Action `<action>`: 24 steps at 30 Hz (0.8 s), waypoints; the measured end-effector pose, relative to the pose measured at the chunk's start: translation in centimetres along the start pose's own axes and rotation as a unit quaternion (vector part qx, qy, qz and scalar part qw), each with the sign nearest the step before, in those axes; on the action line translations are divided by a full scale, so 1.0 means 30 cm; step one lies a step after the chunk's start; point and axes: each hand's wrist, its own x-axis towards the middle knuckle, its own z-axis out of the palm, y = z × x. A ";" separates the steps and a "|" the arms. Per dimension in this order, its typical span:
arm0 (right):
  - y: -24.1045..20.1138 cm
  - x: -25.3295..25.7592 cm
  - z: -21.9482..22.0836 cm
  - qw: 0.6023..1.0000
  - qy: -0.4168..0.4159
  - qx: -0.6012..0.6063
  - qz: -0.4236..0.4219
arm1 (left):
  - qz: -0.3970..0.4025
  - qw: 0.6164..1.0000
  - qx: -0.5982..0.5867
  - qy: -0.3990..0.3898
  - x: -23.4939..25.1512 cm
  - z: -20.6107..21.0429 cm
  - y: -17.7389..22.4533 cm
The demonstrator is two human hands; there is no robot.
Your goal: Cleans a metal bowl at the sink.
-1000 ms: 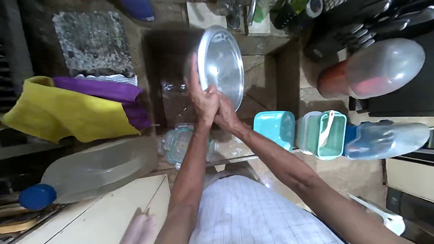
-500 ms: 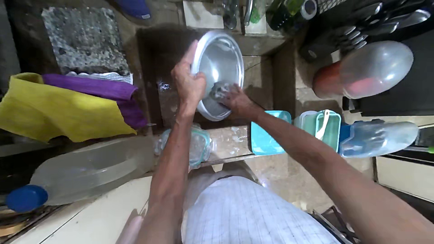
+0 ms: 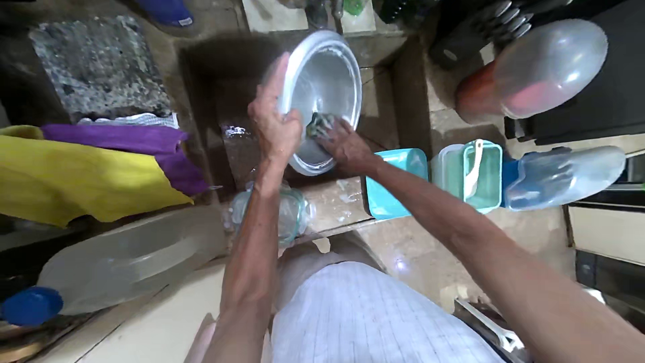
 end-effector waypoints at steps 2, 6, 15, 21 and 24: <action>0.064 0.016 0.002 0.998 0.012 -0.067 0.004 | 0.014 0.999 0.026 -0.020 0.028 -0.013 0.049; -0.103 -0.035 -0.045 0.987 0.063 0.143 -0.020 | 0.025 0.998 0.027 0.041 0.019 0.024 0.093; 0.077 -0.100 -0.070 0.986 0.112 -0.009 -0.120 | -0.023 0.998 0.054 0.024 0.016 -0.012 0.126; -0.187 -0.077 -0.114 0.968 0.179 0.173 0.029 | -0.036 0.986 -0.025 0.161 -0.164 0.189 0.050; -0.248 -0.071 -0.095 0.952 0.137 0.270 0.038 | -0.061 0.984 -0.045 0.162 -0.161 0.189 0.031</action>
